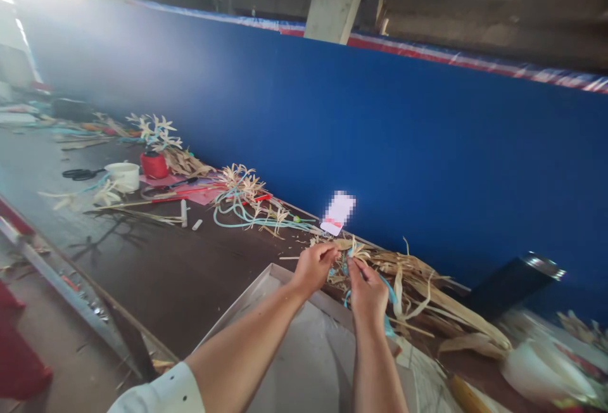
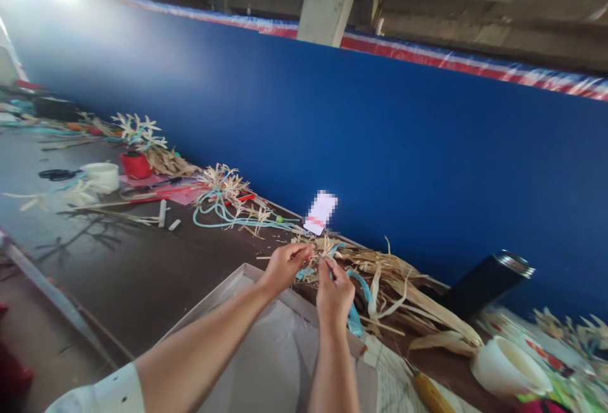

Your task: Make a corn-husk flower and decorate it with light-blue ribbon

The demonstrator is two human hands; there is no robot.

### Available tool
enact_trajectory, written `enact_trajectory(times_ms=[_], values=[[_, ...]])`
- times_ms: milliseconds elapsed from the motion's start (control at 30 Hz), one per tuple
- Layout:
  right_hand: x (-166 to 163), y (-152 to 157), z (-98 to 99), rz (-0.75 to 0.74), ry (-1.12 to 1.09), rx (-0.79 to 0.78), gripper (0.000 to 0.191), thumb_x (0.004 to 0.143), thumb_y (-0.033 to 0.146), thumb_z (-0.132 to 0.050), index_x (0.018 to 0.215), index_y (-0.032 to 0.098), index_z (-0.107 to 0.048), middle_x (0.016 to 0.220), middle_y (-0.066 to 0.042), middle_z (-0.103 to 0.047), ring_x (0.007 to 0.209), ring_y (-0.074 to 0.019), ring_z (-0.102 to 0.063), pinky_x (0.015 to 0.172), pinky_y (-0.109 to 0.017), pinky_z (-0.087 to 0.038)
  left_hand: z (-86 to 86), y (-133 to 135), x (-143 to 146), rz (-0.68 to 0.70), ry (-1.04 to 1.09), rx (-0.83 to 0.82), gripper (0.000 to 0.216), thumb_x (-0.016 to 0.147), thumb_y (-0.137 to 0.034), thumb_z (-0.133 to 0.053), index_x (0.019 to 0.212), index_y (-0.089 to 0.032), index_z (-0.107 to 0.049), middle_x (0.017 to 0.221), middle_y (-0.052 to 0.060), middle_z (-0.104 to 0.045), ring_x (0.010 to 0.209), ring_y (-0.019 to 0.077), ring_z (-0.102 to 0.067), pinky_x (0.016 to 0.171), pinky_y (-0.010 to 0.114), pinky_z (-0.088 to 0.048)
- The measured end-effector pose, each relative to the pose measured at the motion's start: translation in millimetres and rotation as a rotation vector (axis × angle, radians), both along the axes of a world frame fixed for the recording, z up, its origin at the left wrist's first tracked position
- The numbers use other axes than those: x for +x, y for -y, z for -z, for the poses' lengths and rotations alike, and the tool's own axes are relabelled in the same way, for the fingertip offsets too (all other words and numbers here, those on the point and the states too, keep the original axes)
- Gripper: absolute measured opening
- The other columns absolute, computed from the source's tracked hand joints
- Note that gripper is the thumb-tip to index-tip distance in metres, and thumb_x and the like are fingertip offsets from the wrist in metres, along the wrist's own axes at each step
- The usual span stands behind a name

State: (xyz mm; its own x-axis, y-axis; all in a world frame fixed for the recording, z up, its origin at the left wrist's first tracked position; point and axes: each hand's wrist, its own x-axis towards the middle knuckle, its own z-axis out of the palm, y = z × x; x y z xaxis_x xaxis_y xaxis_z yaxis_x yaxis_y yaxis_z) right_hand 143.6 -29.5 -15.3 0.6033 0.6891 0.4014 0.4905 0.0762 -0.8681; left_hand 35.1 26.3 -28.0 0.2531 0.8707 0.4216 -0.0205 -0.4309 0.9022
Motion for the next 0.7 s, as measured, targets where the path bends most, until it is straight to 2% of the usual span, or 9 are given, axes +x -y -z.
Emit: enact_trajectory(times_ms=[100,200,300,433,700], values=[[-1.0,0.4,-1.3,-0.014,0.001,0.007,0.037,0.066,0.042,-0.057,0.084,0.012,-0.072,0.085,-0.011,-0.069,0.085,-0.0266,-0.062,0.078,-0.033,-0.045,-0.9,-0.4,3.0,0.189,0.039,-0.174,0.039,0.079,-0.043,-0.048,0.098,-0.014,-0.066,0.081,0.006,-0.067,0.072,0.0156,-0.06,0.061,0.024,-0.048],[-2.3,0.5,-1.6,-0.023,0.009,-0.004,0.039,0.066,0.042,-0.057,0.085,0.011,-0.072,0.085,-0.011,-0.069,0.083,-0.0265,-0.062,0.077,-0.034,-0.045,-2.6,-1.1,3.4,0.294,0.054,-0.275,0.039,0.076,-0.043,-0.052,0.096,-0.013,-0.067,0.078,0.006,-0.067,0.068,0.0143,-0.06,0.06,0.023,-0.048],[-3.8,1.0,-2.1,-0.02,-0.003,-0.02,0.042,0.066,0.043,-0.058,0.089,0.01,-0.071,0.086,-0.012,-0.069,0.083,-0.0264,-0.062,0.077,-0.034,-0.045,-4.0,-2.1,2.8,0.312,0.069,-0.368,0.034,0.075,-0.04,-0.055,0.089,-0.012,-0.068,0.073,0.005,-0.066,0.067,0.0139,-0.059,0.059,0.023,-0.049],[-4.3,2.1,-3.1,-0.012,-0.003,-0.014,0.04,0.066,0.043,-0.06,0.086,0.011,-0.071,0.085,-0.011,-0.069,0.082,-0.0263,-0.062,0.076,-0.034,-0.045,-5.3,-2.9,2.2,0.289,0.052,-0.406,0.029,0.072,-0.038,-0.059,0.079,-0.011,-0.068,0.065,0.003,-0.064,0.062,0.0118,-0.057,0.059,0.022,-0.049],[-2.5,3.1,-4.8,0.023,0.048,-0.05,0.039,0.067,0.043,-0.059,0.086,0.011,-0.072,0.084,-0.011,-0.069,0.082,-0.026,-0.062,0.077,-0.034,-0.045,-13.9,-0.8,-2.0,0.334,0.043,-0.425,0.027,0.067,-0.035,-0.063,0.077,-0.01,-0.068,0.06,0.001,-0.061,0.054,0.0083,-0.052,0.058,0.023,-0.047]])
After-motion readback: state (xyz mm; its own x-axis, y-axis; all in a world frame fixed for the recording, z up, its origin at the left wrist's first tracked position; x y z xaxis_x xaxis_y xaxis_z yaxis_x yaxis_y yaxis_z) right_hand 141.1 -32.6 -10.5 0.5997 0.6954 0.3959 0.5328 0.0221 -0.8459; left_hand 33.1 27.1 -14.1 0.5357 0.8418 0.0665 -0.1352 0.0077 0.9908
